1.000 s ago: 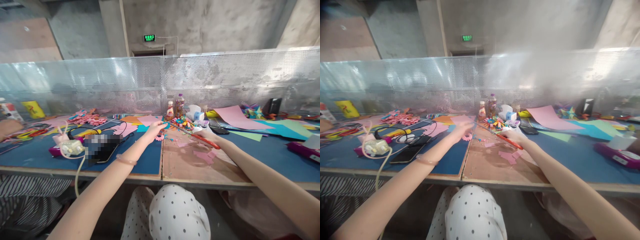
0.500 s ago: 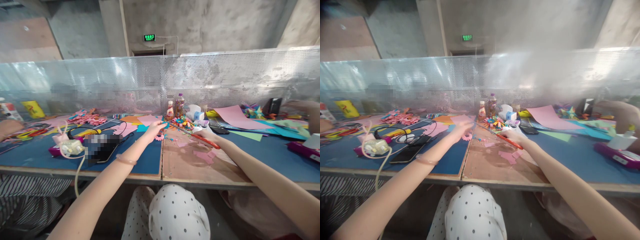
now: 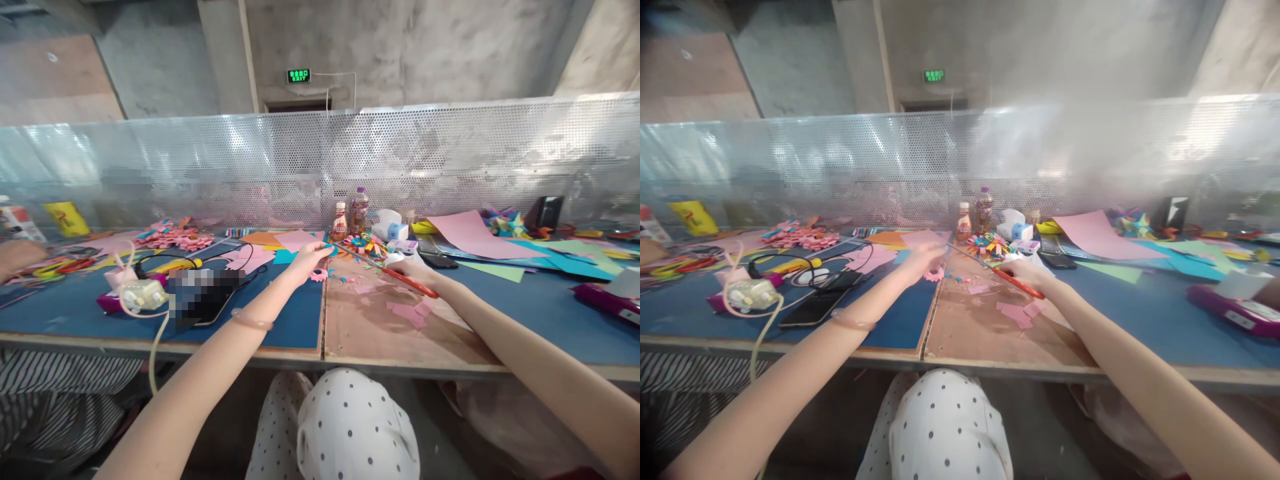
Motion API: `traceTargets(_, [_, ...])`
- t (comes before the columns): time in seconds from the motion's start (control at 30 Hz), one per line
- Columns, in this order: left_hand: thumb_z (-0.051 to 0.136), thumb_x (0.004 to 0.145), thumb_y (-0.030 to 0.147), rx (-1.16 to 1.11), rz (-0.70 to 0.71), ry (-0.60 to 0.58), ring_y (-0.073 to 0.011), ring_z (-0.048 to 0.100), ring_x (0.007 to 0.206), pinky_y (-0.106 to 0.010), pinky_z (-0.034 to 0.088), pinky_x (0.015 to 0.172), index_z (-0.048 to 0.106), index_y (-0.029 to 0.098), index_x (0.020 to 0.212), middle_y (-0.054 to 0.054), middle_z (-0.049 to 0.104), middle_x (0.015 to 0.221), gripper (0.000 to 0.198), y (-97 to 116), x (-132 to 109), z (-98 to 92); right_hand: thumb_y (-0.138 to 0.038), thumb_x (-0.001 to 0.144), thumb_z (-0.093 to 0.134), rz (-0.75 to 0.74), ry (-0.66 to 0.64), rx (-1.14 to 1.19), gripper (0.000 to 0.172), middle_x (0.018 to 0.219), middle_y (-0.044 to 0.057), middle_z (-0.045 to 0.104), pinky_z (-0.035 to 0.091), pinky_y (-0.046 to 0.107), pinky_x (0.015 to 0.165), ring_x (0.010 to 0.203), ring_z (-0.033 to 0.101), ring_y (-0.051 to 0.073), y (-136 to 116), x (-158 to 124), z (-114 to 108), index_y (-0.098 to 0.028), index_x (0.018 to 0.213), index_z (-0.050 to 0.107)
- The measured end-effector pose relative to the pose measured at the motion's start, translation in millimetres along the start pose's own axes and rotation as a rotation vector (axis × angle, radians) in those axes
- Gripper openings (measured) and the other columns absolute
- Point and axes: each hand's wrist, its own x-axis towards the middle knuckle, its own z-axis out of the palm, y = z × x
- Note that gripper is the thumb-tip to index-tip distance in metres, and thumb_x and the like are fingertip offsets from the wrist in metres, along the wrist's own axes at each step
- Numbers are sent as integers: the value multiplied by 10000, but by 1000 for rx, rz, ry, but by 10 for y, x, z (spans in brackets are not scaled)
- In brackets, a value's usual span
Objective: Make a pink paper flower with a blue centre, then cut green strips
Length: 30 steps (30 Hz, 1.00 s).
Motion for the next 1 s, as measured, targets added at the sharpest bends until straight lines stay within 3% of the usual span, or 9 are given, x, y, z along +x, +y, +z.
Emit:
traceTargets(0.13, [686,700,282,-37,26,-11,-76,550,555,-199,443,516,596,145,766,-17,584,685,177,-33,21,-2,-538,799,423,43,65,-28,384,643,2,531,338,254,573,624,485,158,21,-3,39,-183,681,513])
traceTargets(0.3, [693,696,291,-13,46,-5,-72,557,553,-185,424,486,595,149,778,-9,586,706,191,-26,16,-11,-612,807,391,77,148,-52,432,637,-14,484,331,249,563,597,452,141,12,1,52,-193,723,458])
traceTargets(0.57, [688,705,290,-119,14,-57,-135,650,648,-229,479,530,542,169,866,-41,640,835,249,-34,6,2,-618,815,379,75,134,-89,432,753,24,523,380,294,642,678,486,170,24,-2,67,-194,767,450])
traceTargets(0.87, [682,709,283,-21,61,-29,-65,529,525,-157,360,430,555,155,789,-7,589,663,196,-25,21,-6,-596,815,376,92,188,-122,390,869,76,498,413,368,755,836,476,231,14,-25,88,-207,828,409])
traceTargets(1.0, [659,731,304,2,19,-13,-58,499,499,-158,334,408,568,152,751,-6,570,640,179,21,-15,19,-579,813,387,119,208,-122,379,788,57,523,393,307,652,717,491,196,-30,17,71,-204,772,414])
